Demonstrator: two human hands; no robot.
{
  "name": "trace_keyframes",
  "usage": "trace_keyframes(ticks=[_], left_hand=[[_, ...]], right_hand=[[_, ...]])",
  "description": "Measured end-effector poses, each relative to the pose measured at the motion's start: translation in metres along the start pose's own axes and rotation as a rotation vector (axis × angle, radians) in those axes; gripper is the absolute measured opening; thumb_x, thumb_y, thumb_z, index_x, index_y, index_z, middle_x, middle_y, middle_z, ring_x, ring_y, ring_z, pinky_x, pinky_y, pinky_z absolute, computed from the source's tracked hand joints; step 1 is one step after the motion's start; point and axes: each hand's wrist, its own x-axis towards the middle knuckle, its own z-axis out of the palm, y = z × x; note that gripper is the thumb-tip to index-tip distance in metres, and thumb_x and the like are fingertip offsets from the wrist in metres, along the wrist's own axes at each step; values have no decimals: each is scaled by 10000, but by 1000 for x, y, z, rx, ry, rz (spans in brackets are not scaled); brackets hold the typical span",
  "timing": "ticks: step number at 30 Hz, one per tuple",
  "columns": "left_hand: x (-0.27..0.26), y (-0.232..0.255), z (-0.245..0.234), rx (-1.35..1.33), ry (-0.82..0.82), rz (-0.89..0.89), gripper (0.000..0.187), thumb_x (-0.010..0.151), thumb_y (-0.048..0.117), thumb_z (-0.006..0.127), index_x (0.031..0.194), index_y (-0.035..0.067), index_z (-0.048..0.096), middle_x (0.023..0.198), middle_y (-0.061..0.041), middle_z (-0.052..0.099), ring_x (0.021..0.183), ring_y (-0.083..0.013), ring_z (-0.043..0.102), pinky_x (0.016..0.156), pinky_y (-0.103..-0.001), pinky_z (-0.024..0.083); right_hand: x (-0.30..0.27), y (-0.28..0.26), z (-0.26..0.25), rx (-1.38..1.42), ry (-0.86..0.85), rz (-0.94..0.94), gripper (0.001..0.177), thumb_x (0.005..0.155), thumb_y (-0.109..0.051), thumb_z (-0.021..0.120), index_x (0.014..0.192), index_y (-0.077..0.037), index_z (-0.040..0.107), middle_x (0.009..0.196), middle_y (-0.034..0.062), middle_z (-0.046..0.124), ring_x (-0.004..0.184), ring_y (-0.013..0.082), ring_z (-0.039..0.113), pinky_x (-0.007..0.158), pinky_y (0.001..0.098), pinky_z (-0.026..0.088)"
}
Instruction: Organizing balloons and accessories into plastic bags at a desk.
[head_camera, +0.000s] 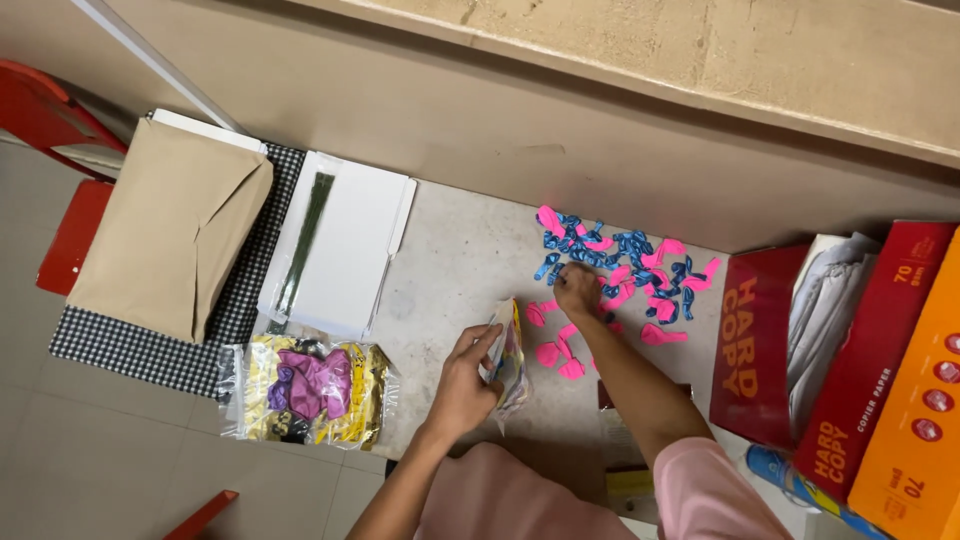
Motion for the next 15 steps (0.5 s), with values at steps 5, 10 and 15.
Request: trace_keyframes(ticks=[5,10,15], left_hand=[[11,10,0,-9,-41,-69,802,608,-148,629,1392,11,575,1289,-104,589,792,-194,608,634,-311,544],[9,4,9,-23,-43,-19,801,604,-161,608,1388,1,575,1321,-119,583,814,-203,610,652,-313,557],[4,5,22,-7,-43,29,770,638,-123,666,1391,7,577,1306,-132,595,804,-226,628,703,-321,552]], right_hand=[[-30,-24,-56,310,81,-124,141,842,-154,767,933,-55,725,886,122,751,821,274,739,743,384,578],[-112,-86,-163,1003,-153,-136,130,910,-51,751,1016,-20,683,871,7,692,739,65,620,621,250,475],[-189,-144,-234,737,-254,-417,203,827,-1,739,1020,-32,683,906,66,706,759,150,678,646,294,520]])
